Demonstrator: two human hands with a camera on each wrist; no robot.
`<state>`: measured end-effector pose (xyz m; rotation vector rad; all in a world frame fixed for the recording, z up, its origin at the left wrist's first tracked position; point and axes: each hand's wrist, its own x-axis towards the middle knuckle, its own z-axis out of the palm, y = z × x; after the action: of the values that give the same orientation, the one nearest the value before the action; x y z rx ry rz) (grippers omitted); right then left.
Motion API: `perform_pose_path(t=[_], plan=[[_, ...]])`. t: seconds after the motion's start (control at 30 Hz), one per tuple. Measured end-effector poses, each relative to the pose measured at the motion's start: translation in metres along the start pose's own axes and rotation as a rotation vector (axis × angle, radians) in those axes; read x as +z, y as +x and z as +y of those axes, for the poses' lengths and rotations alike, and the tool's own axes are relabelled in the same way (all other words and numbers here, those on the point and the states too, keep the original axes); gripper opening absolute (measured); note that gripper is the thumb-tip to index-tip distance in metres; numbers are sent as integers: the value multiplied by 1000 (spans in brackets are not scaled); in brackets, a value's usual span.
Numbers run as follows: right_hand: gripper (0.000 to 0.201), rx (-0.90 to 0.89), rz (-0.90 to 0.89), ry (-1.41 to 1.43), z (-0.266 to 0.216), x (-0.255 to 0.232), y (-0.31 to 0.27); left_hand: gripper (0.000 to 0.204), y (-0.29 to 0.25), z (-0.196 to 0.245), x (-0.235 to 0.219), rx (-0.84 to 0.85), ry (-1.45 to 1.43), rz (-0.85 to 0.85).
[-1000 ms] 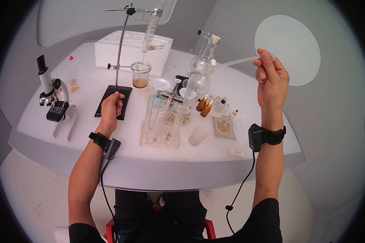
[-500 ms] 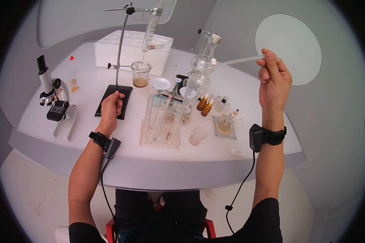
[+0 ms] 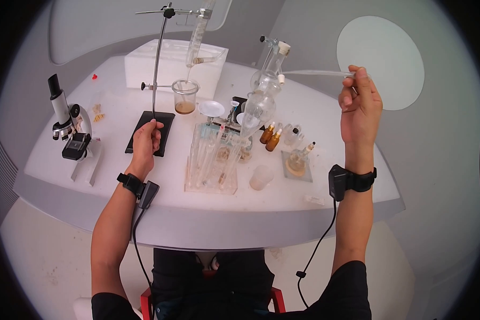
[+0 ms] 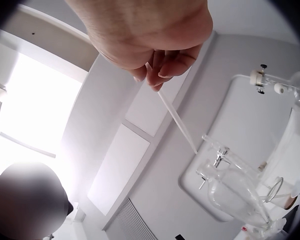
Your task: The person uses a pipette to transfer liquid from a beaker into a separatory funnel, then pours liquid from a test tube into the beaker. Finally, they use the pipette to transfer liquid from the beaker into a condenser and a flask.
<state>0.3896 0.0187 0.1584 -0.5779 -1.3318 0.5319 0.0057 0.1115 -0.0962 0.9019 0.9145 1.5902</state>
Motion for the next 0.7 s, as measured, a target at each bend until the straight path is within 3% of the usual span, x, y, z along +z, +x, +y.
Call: perform_pose_path(t=[0.23,0.33,0.53,0.7], plan=[[35,70,75,46,36,-37,-16,26,0,0,1,2,24,-10],[34,187,91,24,64,-56,-31,28,1,-1,1,-17,58,-14],[30,468,-133,-100,114,-83,-60,28,-3,3,7,-5,82,-30],[28,517,-185,-151,130,-82,-73,27,-3,4,9,-29,79,9]])
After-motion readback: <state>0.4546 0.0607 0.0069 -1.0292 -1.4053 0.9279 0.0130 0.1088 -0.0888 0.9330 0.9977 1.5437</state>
